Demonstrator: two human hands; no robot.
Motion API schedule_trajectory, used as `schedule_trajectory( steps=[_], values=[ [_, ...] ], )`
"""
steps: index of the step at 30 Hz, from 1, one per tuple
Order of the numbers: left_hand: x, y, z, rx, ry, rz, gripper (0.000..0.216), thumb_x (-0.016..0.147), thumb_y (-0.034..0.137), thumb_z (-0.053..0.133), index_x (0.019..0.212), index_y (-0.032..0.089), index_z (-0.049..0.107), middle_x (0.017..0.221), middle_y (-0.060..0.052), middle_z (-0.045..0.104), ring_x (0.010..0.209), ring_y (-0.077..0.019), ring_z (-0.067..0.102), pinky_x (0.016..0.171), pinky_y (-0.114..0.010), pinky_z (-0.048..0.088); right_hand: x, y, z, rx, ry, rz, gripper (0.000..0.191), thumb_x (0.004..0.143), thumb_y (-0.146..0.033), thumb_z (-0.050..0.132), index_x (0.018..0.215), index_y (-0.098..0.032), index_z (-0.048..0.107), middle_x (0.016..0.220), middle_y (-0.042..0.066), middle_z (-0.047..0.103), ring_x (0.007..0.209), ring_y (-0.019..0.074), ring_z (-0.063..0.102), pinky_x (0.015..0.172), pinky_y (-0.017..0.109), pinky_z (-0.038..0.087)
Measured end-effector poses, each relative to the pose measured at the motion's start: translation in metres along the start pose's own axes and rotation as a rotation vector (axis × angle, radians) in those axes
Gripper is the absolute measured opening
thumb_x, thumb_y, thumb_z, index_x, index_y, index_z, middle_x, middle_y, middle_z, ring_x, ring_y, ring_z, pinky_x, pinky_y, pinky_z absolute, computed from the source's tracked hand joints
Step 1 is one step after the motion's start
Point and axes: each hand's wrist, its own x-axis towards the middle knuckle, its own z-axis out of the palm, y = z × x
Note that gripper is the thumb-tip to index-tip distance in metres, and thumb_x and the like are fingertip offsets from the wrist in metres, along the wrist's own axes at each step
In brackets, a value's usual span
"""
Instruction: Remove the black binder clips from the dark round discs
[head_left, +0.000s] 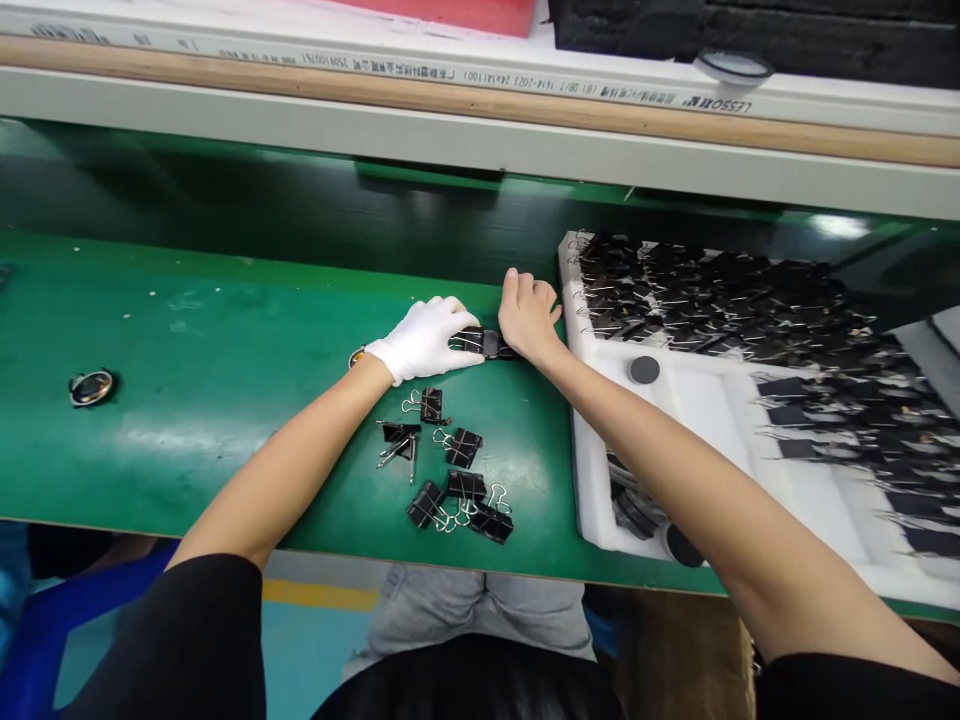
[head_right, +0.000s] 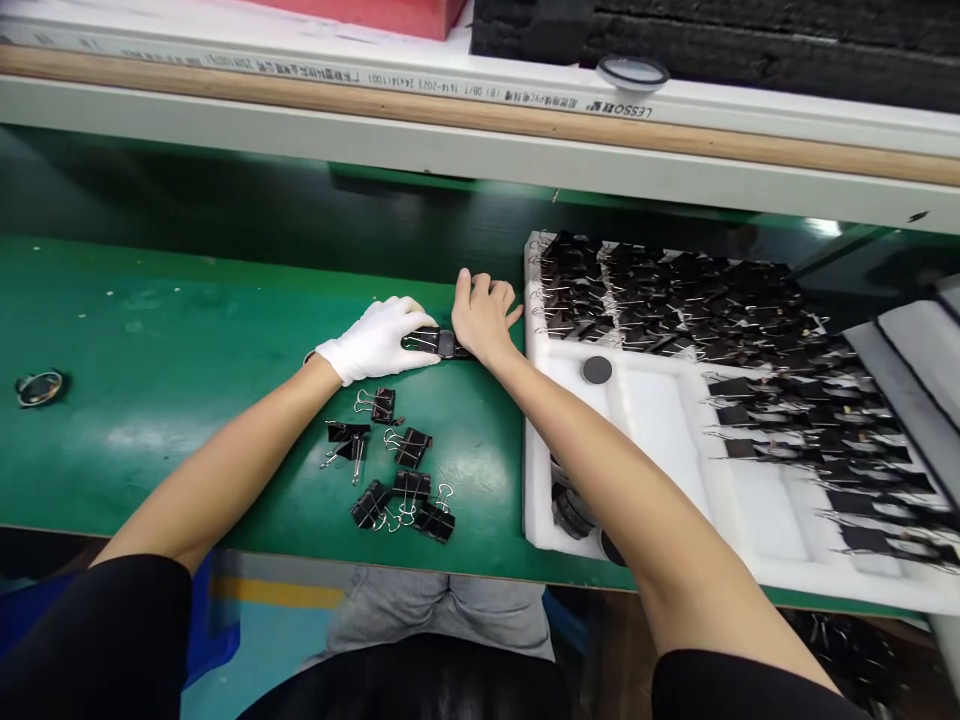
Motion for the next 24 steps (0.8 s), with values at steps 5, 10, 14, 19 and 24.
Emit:
schedule_trajectory(
  steps=[5,10,14,19,24],
  values=[
    [0.001,0.0,0.001,-0.003,-0.003,-0.013,0.053,0.089,0.06,0.066,0.129,0.025,0.069,0.124,-0.009,0.064,0.115,-0.0312,0.057,0.097,-0.041,0.042,0.002,0.002,0.003,-0.001,-0.006,-0.017,0.055,0.107,-0.059,0.019,0.121,-0.021,0.056,0.135,0.02,0.053,0.147,0.0379,0.032,0.118,0.076,0.012],
    [0.0,0.0,-0.001,0.021,-0.003,0.0,0.055,0.09,0.059,0.066,0.134,0.025,0.066,0.127,-0.01,0.065,0.119,-0.0321,0.058,0.099,-0.041,0.042,0.003,-0.002,-0.002,-0.001,0.005,-0.06,0.053,0.107,-0.058,0.021,0.116,-0.022,0.058,0.133,0.018,0.056,0.145,0.0396,0.036,0.119,0.075,0.015],
    [-0.001,-0.001,-0.001,0.002,0.048,0.051,0.055,0.097,0.059,0.058,0.138,0.023,0.061,0.129,-0.01,0.068,0.119,-0.0303,0.062,0.097,-0.039,0.044,-0.002,-0.002,-0.026,0.165,-0.08,-0.255,0.05,0.109,-0.048,0.018,0.109,-0.023,0.062,0.12,0.012,0.068,0.124,0.0291,0.06,0.114,0.052,0.041],
    [0.002,0.001,0.001,-0.025,0.104,-0.099,0.048,0.106,0.056,0.037,0.117,0.021,0.069,0.105,-0.009,0.076,0.097,-0.0277,0.071,0.081,-0.035,0.046,-0.017,0.014,-0.055,0.255,-0.436,-0.274,0.029,0.097,-0.029,0.047,0.117,-0.02,0.066,0.115,0.008,0.074,0.105,0.0239,0.07,0.099,0.041,0.055],
    [0.005,0.006,-0.005,-0.078,0.115,-0.175,0.059,0.11,0.048,0.02,0.09,0.022,0.069,0.085,-0.008,0.074,0.08,-0.0246,0.071,0.069,-0.033,0.042,-0.022,0.023,-0.053,0.359,-0.6,-0.238,0.044,0.082,-0.012,0.062,0.126,-0.017,0.062,0.115,0.011,0.075,0.096,0.0217,0.073,0.085,0.036,0.061]
  ],
)
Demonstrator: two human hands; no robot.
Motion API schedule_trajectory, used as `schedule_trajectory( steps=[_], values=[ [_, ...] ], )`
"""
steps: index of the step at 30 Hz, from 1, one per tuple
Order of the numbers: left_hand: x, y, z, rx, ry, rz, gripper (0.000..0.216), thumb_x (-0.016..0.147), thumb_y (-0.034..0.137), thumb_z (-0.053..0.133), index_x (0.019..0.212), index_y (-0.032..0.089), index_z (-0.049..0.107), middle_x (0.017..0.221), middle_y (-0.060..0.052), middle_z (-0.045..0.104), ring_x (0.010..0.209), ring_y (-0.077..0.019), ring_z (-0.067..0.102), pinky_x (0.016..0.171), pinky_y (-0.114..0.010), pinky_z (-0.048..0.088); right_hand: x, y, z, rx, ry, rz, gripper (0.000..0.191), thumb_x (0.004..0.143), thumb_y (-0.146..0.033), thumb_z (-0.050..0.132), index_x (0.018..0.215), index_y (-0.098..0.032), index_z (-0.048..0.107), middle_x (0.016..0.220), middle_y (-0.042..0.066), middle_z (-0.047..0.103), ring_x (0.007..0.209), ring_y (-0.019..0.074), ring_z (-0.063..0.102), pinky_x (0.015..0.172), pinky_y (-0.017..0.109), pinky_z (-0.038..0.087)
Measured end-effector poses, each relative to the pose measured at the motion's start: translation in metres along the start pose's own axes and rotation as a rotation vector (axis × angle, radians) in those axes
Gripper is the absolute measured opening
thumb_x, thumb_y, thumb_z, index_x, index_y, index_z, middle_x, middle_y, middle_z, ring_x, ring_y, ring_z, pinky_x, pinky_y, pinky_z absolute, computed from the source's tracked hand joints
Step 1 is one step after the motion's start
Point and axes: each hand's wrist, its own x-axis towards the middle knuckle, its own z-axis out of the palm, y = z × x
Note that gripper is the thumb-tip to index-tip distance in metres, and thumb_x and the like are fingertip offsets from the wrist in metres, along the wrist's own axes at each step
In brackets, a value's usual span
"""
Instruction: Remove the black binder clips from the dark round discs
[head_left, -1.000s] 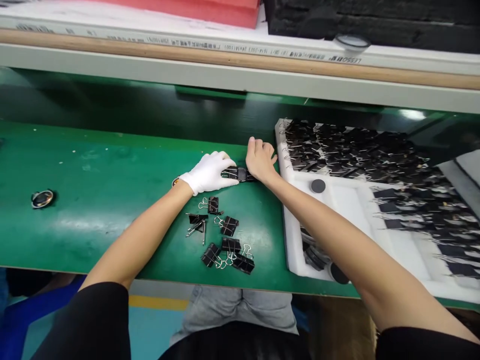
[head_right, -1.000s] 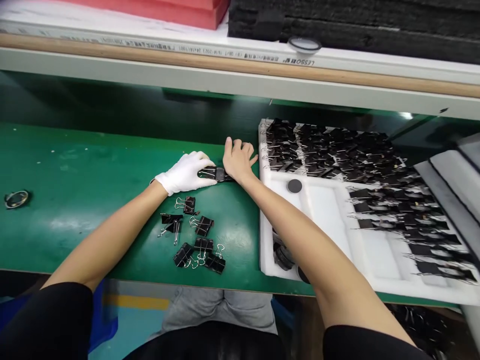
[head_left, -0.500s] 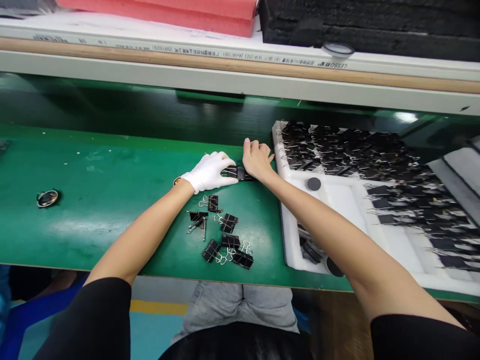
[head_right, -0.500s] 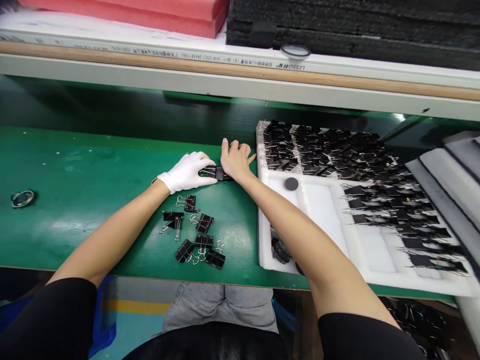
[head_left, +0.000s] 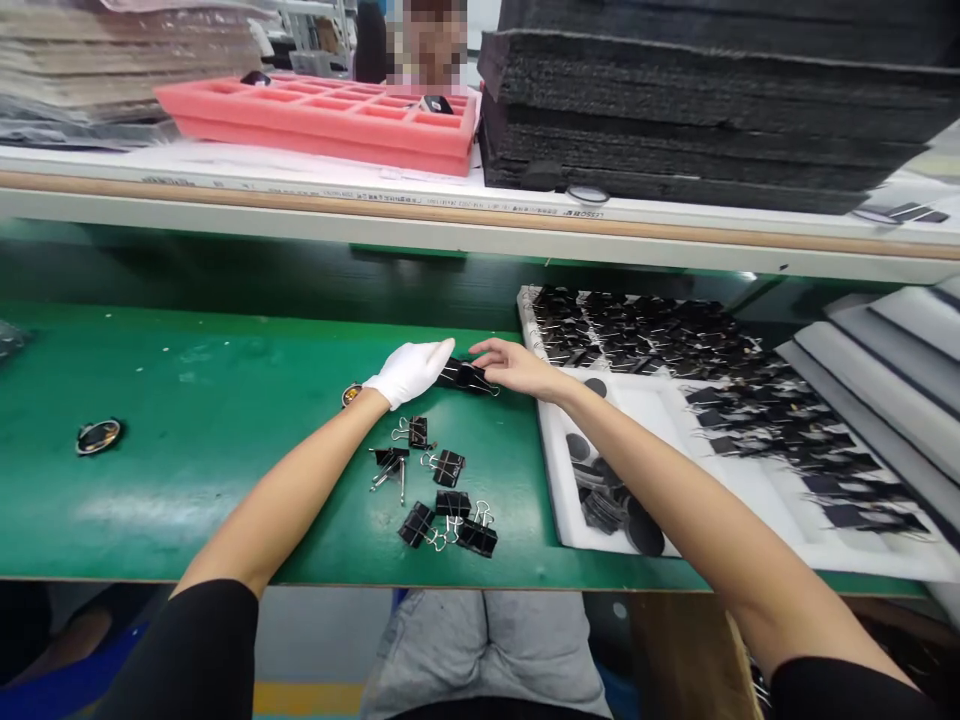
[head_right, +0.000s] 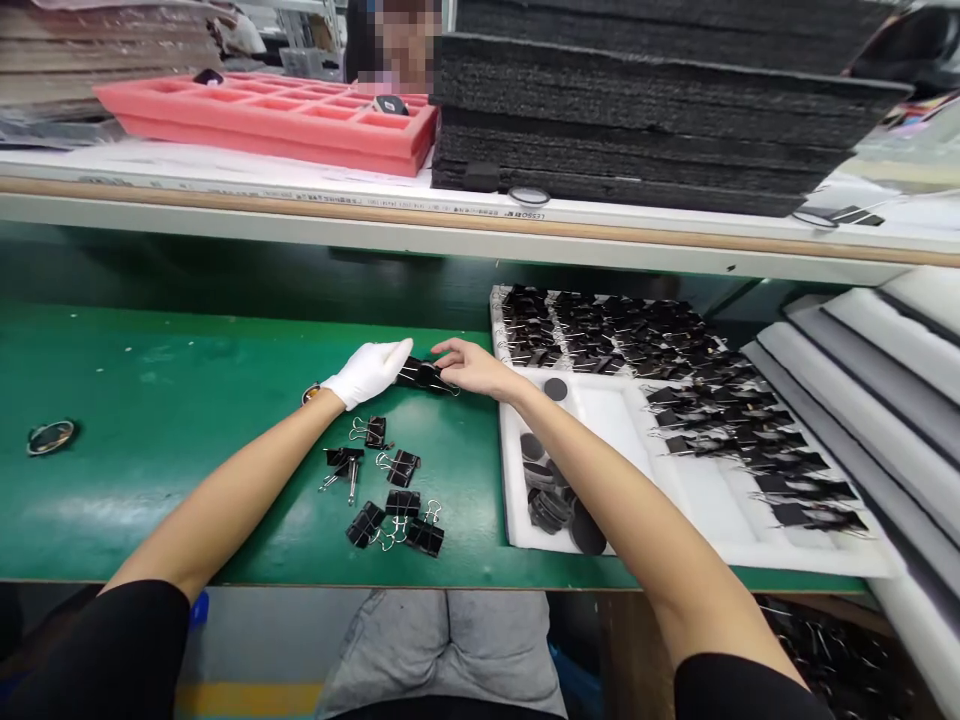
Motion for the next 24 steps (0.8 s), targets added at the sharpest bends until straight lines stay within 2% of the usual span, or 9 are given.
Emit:
schedule_trajectory(
  steps=[3,5,9,13,15,17,19,21,24],
  values=[
    [-0.003,0.002,-0.003,-0.031,-0.021,-0.035,0.061,0.108,0.05,0.02,0.082,0.021,0.066,0.074,-0.007,0.072,0.073,-0.0232,0.069,0.068,-0.033,0.043,0.003,-0.006,0.01,-0.114,0.056,-0.051,0.044,0.079,-0.019,0.079,0.12,-0.017,0.063,0.104,0.007,0.076,0.09,0.0217,0.073,0.087,0.038,0.06],
    [-0.006,-0.001,-0.004,-0.056,-0.011,-0.039,0.059,0.107,0.049,0.02,0.089,0.02,0.068,0.076,-0.007,0.072,0.075,-0.0228,0.07,0.07,-0.032,0.045,0.0,-0.015,0.015,-0.267,0.128,-0.068,0.04,0.078,-0.021,0.084,0.114,-0.018,0.066,0.099,0.005,0.076,0.09,0.0225,0.073,0.089,0.039,0.058],
    [-0.004,-0.011,-0.002,-0.208,0.031,-0.02,0.065,0.107,0.044,0.007,0.116,0.018,0.067,0.082,-0.005,0.075,0.081,-0.0209,0.07,0.081,-0.031,0.05,-0.033,-0.031,-0.002,-0.58,0.337,-0.163,0.039,0.088,-0.011,0.07,0.125,-0.023,0.064,0.114,0.005,0.074,0.106,0.0259,0.07,0.097,0.04,0.054],
    [0.002,-0.007,-0.003,-0.049,-0.023,-0.023,0.057,0.106,0.042,0.016,0.121,0.021,0.067,0.104,-0.005,0.077,0.094,-0.0243,0.07,0.087,-0.032,0.048,-0.117,-0.034,-0.059,-0.878,0.517,-0.236,0.04,0.093,-0.004,0.047,0.125,-0.019,0.066,0.122,0.013,0.069,0.119,0.0288,0.063,0.112,0.047,0.046],
    [0.002,0.002,-0.007,0.037,-0.067,-0.053,0.054,0.105,0.041,0.019,0.126,0.023,0.065,0.109,-0.005,0.077,0.095,-0.0258,0.069,0.084,-0.033,0.046,-0.172,-0.03,-0.097,-0.843,0.586,-0.226,0.031,0.099,-0.018,0.049,0.124,-0.02,0.067,0.122,0.013,0.068,0.115,0.0287,0.064,0.104,0.046,0.052],
    [0.003,0.01,-0.01,0.086,-0.109,-0.087,0.055,0.104,0.041,0.02,0.132,0.023,0.064,0.106,-0.005,0.077,0.093,-0.0269,0.069,0.08,-0.032,0.046,-0.226,-0.019,-0.135,-0.82,0.624,-0.187,0.027,0.098,-0.033,0.057,0.118,-0.023,0.07,0.121,0.013,0.068,0.113,0.0306,0.065,0.104,0.049,0.053],
    [0.004,0.016,-0.012,0.139,-0.139,-0.111,0.057,0.103,0.043,0.02,0.137,0.024,0.062,0.104,-0.005,0.077,0.092,-0.0285,0.07,0.077,-0.032,0.045,-0.272,-0.001,-0.166,-0.796,0.574,-0.076,0.028,0.093,-0.043,0.063,0.112,-0.026,0.072,0.119,0.011,0.07,0.113,0.0317,0.066,0.104,0.052,0.053],
    [0.005,0.02,-0.012,0.196,-0.154,-0.127,0.06,0.102,0.045,0.019,0.14,0.025,0.061,0.104,-0.006,0.077,0.092,-0.0304,0.07,0.075,-0.033,0.045,-0.305,0.024,-0.183,-0.776,0.551,0.001,0.029,0.09,-0.05,0.063,0.105,-0.027,0.074,0.124,0.012,0.07,0.118,0.0318,0.066,0.108,0.053,0.052],
    [0.006,0.023,-0.012,0.23,-0.159,-0.141,0.064,0.1,0.047,0.018,0.141,0.025,0.062,0.102,-0.007,0.077,0.092,-0.0322,0.07,0.076,-0.035,0.047,-0.329,0.061,-0.187,-0.801,0.536,0.032,0.027,0.09,-0.051,0.063,0.098,-0.028,0.076,0.129,0.013,0.068,0.132,0.0331,0.058,0.113,0.057,0.046]
  ],
)
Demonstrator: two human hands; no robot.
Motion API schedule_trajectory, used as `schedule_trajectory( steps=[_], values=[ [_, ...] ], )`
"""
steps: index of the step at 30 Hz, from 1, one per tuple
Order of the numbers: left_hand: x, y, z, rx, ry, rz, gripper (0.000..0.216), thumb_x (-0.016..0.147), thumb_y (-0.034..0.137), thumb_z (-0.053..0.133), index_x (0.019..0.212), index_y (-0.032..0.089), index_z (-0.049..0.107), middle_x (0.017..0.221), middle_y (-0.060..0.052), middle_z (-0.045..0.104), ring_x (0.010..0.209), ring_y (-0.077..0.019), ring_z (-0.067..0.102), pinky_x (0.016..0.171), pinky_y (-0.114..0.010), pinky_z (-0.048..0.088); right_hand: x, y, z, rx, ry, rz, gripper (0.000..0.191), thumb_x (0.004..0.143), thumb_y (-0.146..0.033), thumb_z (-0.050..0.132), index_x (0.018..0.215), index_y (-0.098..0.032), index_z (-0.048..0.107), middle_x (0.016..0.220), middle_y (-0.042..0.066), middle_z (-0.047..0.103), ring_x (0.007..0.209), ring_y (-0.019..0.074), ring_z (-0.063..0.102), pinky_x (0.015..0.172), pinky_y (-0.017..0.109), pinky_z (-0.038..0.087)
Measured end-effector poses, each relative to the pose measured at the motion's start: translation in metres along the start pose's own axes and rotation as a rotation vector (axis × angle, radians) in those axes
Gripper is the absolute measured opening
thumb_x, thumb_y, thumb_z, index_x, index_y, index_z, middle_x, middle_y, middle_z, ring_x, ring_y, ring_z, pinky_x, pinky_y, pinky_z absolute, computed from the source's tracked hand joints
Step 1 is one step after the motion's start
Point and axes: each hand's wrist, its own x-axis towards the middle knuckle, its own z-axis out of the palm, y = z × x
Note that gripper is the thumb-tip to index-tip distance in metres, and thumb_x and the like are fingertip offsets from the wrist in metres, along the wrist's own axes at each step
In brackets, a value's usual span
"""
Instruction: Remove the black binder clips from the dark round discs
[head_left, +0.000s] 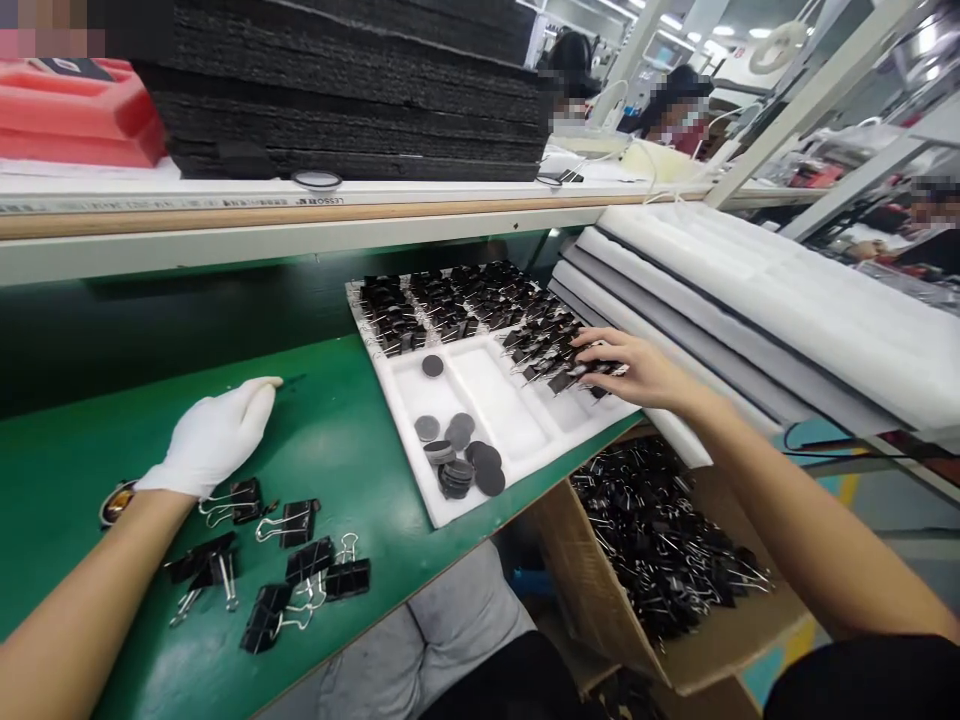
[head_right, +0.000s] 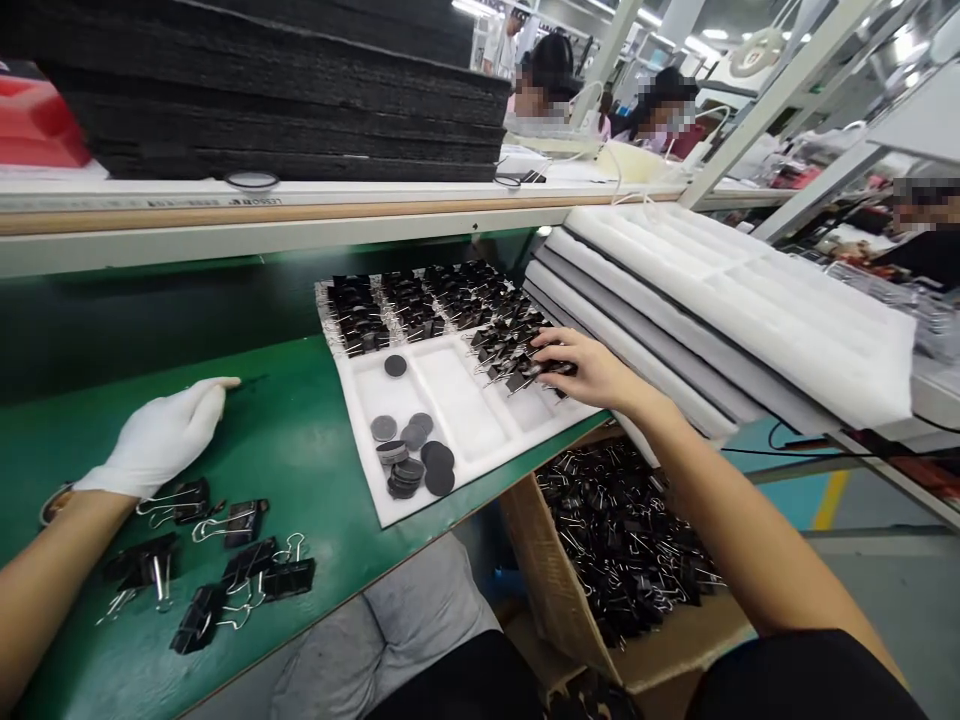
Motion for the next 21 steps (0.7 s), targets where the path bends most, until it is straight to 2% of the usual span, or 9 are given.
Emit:
schedule_trajectory(
  steps=[4,8,15,18,21],
  values=[
    [-0.002,0.002,0.0,-0.013,0.02,-0.012,0.063,0.099,0.048,0.02,0.139,0.026,0.063,0.101,-0.005,0.078,0.092,-0.0314,0.072,0.077,-0.034,0.049,-0.011,0.015,0.029,-0.168,0.028,0.017,0.016,0.089,-0.04,0.068,0.098,-0.03,0.077,0.137,0.012,0.065,0.144,0.0376,0.046,0.116,0.068,0.031],
    [-0.004,0.005,-0.002,0.01,0.021,-0.004,0.064,0.098,0.048,0.02,0.139,0.024,0.063,0.111,-0.006,0.078,0.098,-0.0299,0.072,0.079,-0.033,0.05,-0.01,0.021,0.042,-0.236,0.023,0.045,0.014,0.088,-0.034,0.07,0.101,-0.031,0.076,0.144,0.009,0.06,0.147,0.0379,0.04,0.115,0.066,0.03],
    [-0.005,0.006,-0.003,0.038,0.021,0.006,0.066,0.099,0.048,0.017,0.14,0.023,0.063,0.132,-0.007,0.073,0.11,-0.0319,0.07,0.088,-0.036,0.05,-0.005,0.03,0.046,-0.182,-0.046,0.046,0.016,0.088,-0.035,0.069,0.102,-0.028,0.074,0.142,0.013,0.06,0.141,0.0393,0.044,0.11,0.066,0.034],
    [-0.003,0.001,0.001,0.017,0.027,0.028,0.065,0.1,0.049,0.019,0.141,0.022,0.062,0.138,-0.007,0.07,0.116,-0.033,0.069,0.094,-0.038,0.05,-0.008,0.028,0.041,-0.143,-0.015,0.038,0.026,0.084,-0.036,0.071,0.109,-0.027,0.069,0.14,0.014,0.061,0.139,0.0384,0.048,0.11,0.064,0.035],
    [0.001,-0.002,0.006,0.018,0.026,0.059,0.063,0.101,0.048,0.022,0.142,0.021,0.061,0.142,-0.007,0.067,0.121,-0.0329,0.067,0.1,-0.039,0.048,-0.013,0.018,0.027,-0.17,0.081,0.073,0.035,0.084,-0.03,0.066,0.119,-0.026,0.063,0.134,0.014,0.065,0.131,0.0377,0.055,0.105,0.062,0.041]
  ],
)
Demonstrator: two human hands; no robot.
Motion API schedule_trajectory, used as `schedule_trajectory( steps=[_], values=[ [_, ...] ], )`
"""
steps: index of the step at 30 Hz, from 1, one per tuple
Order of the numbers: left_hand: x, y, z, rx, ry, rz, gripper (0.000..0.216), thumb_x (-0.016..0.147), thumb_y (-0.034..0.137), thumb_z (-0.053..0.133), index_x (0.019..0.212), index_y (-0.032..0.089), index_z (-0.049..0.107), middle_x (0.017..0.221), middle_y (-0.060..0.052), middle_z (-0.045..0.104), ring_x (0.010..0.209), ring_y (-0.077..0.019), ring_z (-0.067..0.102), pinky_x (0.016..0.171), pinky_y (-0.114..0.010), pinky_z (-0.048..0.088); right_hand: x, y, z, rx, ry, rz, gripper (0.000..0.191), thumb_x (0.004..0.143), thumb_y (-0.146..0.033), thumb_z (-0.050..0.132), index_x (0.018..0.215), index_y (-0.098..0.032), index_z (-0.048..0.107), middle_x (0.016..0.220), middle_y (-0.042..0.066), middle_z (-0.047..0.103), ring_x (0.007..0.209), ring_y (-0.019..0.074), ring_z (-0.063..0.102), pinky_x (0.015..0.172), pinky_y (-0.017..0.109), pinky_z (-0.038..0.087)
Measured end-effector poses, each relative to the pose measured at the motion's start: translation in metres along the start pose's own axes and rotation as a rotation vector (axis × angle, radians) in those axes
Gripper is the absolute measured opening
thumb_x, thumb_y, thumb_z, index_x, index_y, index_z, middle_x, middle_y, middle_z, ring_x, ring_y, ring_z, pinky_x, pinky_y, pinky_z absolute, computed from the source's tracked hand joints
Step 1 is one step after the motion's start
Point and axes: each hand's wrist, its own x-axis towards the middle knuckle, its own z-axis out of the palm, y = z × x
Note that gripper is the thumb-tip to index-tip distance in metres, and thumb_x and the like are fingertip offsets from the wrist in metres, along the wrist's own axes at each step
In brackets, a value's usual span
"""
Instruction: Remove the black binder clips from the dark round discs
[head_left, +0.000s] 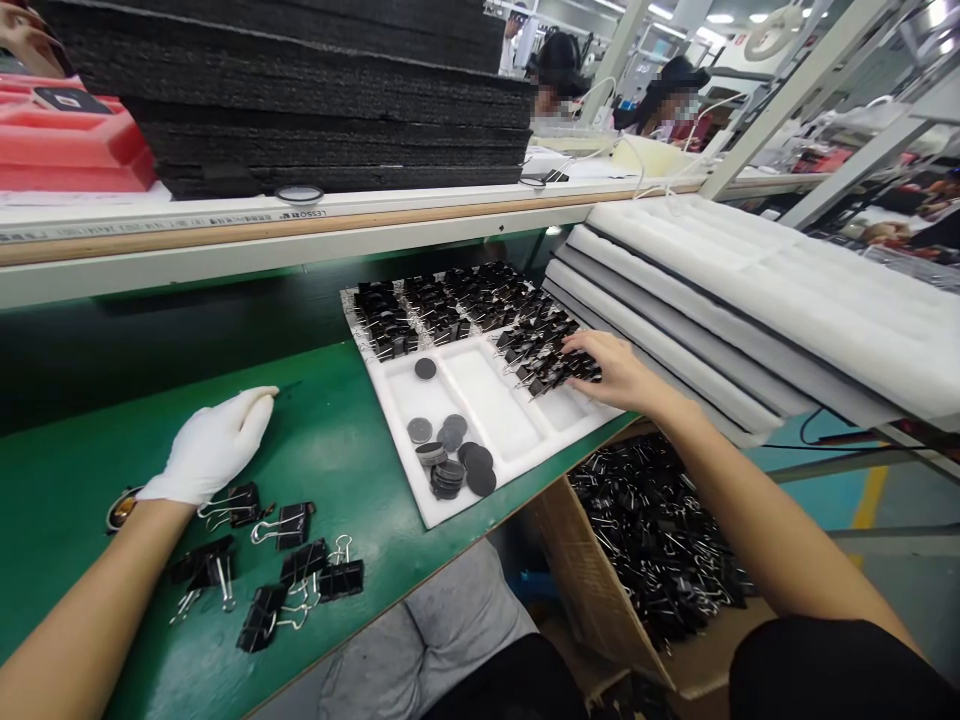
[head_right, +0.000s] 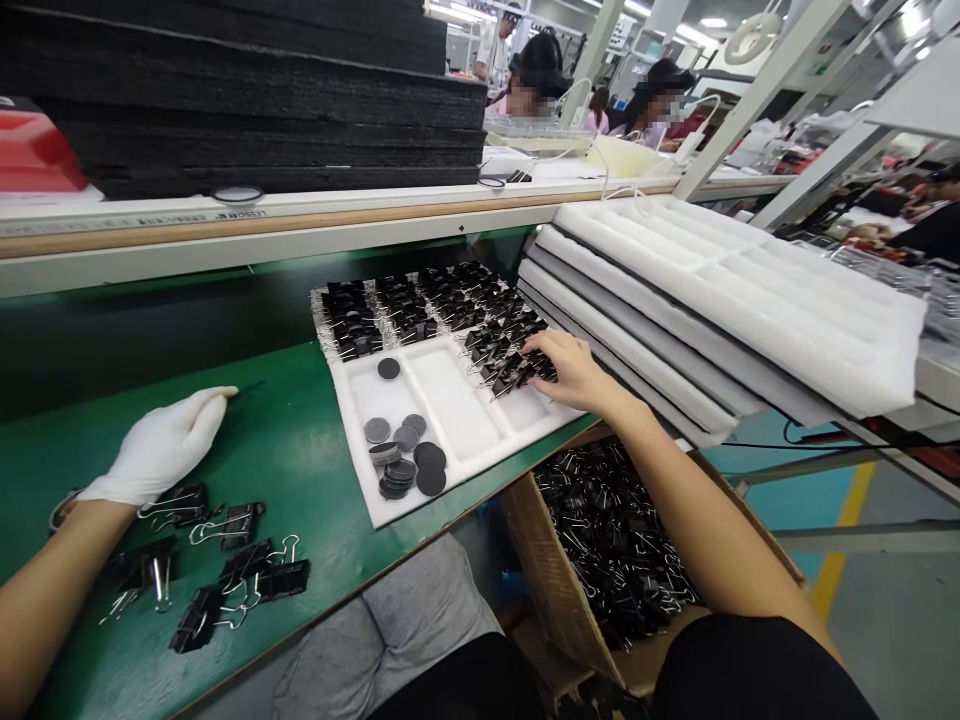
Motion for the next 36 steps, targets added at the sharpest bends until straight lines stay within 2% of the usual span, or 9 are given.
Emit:
schedule_trajectory(
  steps=[5,8,11,14,18,22,30,33,36],
  values=[
    [-0.004,0.002,-0.013,0.037,-0.08,0.083,0.066,0.101,0.052,0.022,0.147,0.02,0.057,0.149,-0.007,0.062,0.129,-0.0327,0.063,0.107,-0.042,0.047,-0.002,-0.059,-0.023,-0.076,0.209,-0.015,0.025,0.094,-0.017,0.049,0.112,-0.025,0.064,0.119,0.013,0.07,0.116,0.0336,0.064,0.098,0.054,0.047],
    [-0.021,-0.002,-0.046,0.102,-0.071,0.165,0.07,0.1,0.06,0.028,0.155,0.021,0.047,0.146,-0.008,0.064,0.126,-0.0316,0.064,0.105,-0.041,0.048,0.0,-0.118,-0.019,0.055,0.09,-0.286,0.019,0.1,-0.017,0.049,0.112,-0.021,0.064,0.114,0.012,0.07,0.107,0.0289,0.066,0.092,0.046,0.052],
    [-0.044,-0.02,-0.077,0.113,0.142,0.123,0.065,0.103,0.055,0.026,0.157,0.022,0.044,0.14,-0.007,0.067,0.125,-0.0262,0.063,0.109,-0.038,0.045,0.001,-0.17,-0.005,0.119,-0.022,-0.534,0.018,0.104,-0.019,0.052,0.116,-0.019,0.064,0.113,0.011,0.07,0.103,0.027,0.066,0.088,0.043,0.052],
    [-0.073,-0.059,-0.076,0.151,0.146,-0.009,0.069,0.102,0.058,0.027,0.156,0.018,0.044,0.149,-0.013,0.058,0.137,-0.0304,0.054,0.114,-0.045,0.041,0.003,-0.197,0.009,0.137,-0.092,-0.635,0.022,0.106,-0.028,0.053,0.122,-0.018,0.064,0.115,0.013,0.069,0.101,0.0287,0.066,0.085,0.044,0.054],
    [-0.115,-0.113,-0.035,0.042,0.057,-0.122,0.088,0.09,0.064,0.047,0.162,0.016,0.033,0.163,-0.016,0.041,0.148,-0.0336,0.042,0.119,-0.046,0.038,0.015,-0.191,0.03,0.224,-0.23,-0.56,0.035,0.107,-0.045,0.049,0.126,-0.02,0.065,0.116,0.014,0.069,0.099,0.0309,0.068,0.084,0.047,0.057],
    [-0.134,-0.127,-0.003,0.022,0.096,-0.107,0.087,0.082,0.062,0.066,0.157,0.025,0.044,0.153,-0.013,0.052,0.138,-0.0357,0.049,0.115,-0.048,0.039,0.038,-0.17,0.057,0.449,-0.485,-0.521,0.034,0.106,-0.046,0.051,0.126,-0.026,0.07,0.121,0.009,0.072,0.11,0.028,0.069,0.093,0.044,0.058],
    [-0.073,-0.082,-0.003,-0.072,0.116,-0.018,0.055,0.083,0.067,0.068,0.114,0.022,0.07,0.114,-0.007,0.07,0.106,-0.0272,0.065,0.093,-0.039,0.048,0.065,-0.172,0.055,0.605,-0.718,-0.434,0.036,0.097,-0.056,0.063,0.108,-0.027,0.082,0.105,0.007,0.079,0.094,0.0279,0.074,0.083,0.04,0.06],
    [-0.045,-0.058,0.0,-0.029,0.112,-0.028,0.059,0.079,0.075,0.067,0.103,0.021,0.071,0.104,-0.007,0.072,0.095,-0.0277,0.067,0.084,-0.039,0.048,0.07,-0.17,0.046,0.653,-0.66,-0.37,0.033,0.096,-0.054,0.064,0.104,-0.029,0.084,0.105,0.005,0.08,0.096,0.0275,0.075,0.081,0.037,0.061],
    [-0.028,-0.039,0.005,-0.029,0.119,0.064,0.067,0.081,0.075,0.065,0.118,0.02,0.069,0.114,-0.009,0.073,0.104,-0.0301,0.067,0.089,-0.04,0.048,0.079,-0.175,0.039,0.667,-0.499,-0.302,0.031,0.094,-0.053,0.067,0.101,-0.028,0.084,0.102,0.006,0.081,0.093,0.0277,0.076,0.076,0.036,0.062]
  ],
)
